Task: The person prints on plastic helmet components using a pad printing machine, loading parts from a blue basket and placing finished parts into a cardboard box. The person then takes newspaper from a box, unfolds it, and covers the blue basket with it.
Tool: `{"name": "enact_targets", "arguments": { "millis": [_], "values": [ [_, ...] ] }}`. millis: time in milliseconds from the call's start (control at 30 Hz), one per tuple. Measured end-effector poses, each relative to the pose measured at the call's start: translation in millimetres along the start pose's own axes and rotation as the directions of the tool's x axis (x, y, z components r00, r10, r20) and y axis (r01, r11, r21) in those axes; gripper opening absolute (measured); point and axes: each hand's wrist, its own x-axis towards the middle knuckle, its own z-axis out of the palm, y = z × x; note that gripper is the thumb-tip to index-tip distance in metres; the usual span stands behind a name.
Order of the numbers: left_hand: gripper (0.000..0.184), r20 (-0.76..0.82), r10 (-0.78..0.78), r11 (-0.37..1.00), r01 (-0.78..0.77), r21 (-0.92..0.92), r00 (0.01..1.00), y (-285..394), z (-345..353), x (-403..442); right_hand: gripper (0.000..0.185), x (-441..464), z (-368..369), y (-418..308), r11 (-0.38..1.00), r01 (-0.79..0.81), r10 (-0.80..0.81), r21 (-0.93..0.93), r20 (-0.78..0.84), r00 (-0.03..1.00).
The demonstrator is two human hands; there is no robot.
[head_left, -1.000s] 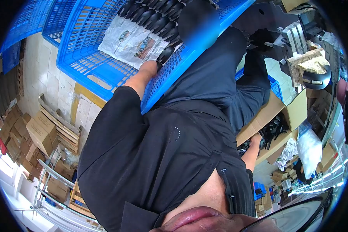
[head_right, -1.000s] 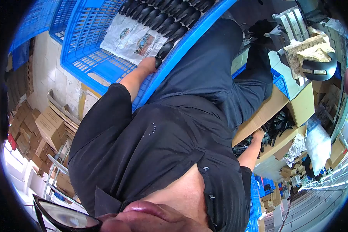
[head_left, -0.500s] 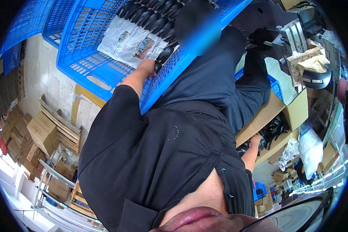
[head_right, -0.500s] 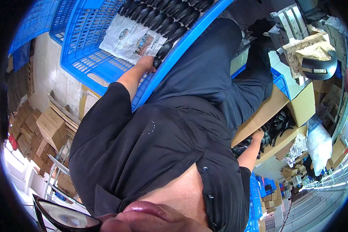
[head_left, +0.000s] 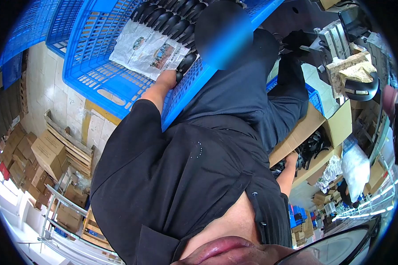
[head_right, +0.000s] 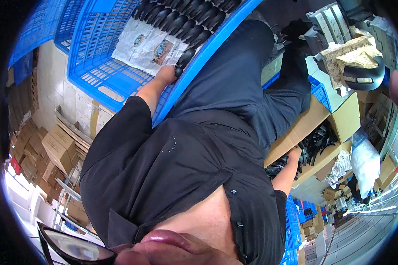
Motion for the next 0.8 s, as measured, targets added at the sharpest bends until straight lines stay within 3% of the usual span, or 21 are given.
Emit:
{"name": "enact_targets", "arguments": {
  "millis": [100,200,233,367,433,467,500,533,600,667,700,733,800],
  "values": [
    [0.03,-0.01,0.015,1.0,-0.014,0.019,1.0,-1,0,-3,0.029,18,1,18,0.987,0.118,-0.109,0.11,-0.088,0.99],
    [0.03,0.008,0.002,0.998,-0.003,0.068,1.0,2,-2,-4,0.029,20,-8,21,0.94,0.217,-0.274,-0.265,-0.202,0.94],
    [0.029,0.008,-0.026,0.997,0.025,0.078,1.0,8,-10,-10,0.028,-11,-10,-8,0.987,0.124,-0.134,-0.1,-0.106,0.985],
    [0.034,-0.02,-0.024,0.987,0.027,0.155,0.999,23,-37,-10,0.027,-31,-22,-18,0.973,0.073,-0.05,0.22,-0.105,0.993],
    [0.048,-0.057,0.109,0.977,-0.096,0.191,0.992,5,-34,22,0.033,-41,-36,-19,0.859,0.097,-0.125,0.502,0.022,0.992],
    [0.054,-0.16,0.057,0.996,-0.045,0.077,0.986,20,-50,13,0.036,-39,-44,-12,0.818,0.077,-0.1,0.57,0.01,0.995],
    [0.055,-0.245,0.099,0.988,-0.065,0.143,0.964,17,-47,36,0.034,-46,-52,-12,0.734,0.027,-0.089,0.678,0.056,0.994],
    [0.052,-0.235,0.116,0.993,-0.112,0.027,0.965,44,-72,21,0.034,-45,-59,-7,0.644,0.0,-0.095,0.765,0.08,0.992],
    [0.045,-0.275,0.109,0.955,-0.177,-0.237,0.955,77,-116,0,0.031,-63,-64,-14,0.497,0.025,-0.153,0.868,0.059,0.987],
    [0.039,-0.364,0.064,0.817,-0.258,-0.516,0.929,92,-135,7,0.045,-83,-68,-32,0.404,0.038,-0.218,0.914,0.056,0.974],
    [0.034,-0.447,0.124,0.815,-0.348,-0.463,0.886,103,-155,0,0.056,-102,-68,-52,0.332,0.039,-0.269,0.942,0.055,0.961],
    [0.034,-0.481,0.126,0.837,-0.353,-0.417,0.867,124,-178,-12,0.054,-111,-69,-60,0.249,0.013,-0.356,0.968,0.079,0.931],
    [0.034,-0.705,0.203,0.729,-0.586,-0.355,0.679,171,-208,-38,0.045,-97,-63,-63,0.226,0.069,-0.403,0.972,0.028,0.915]
  ]
}}
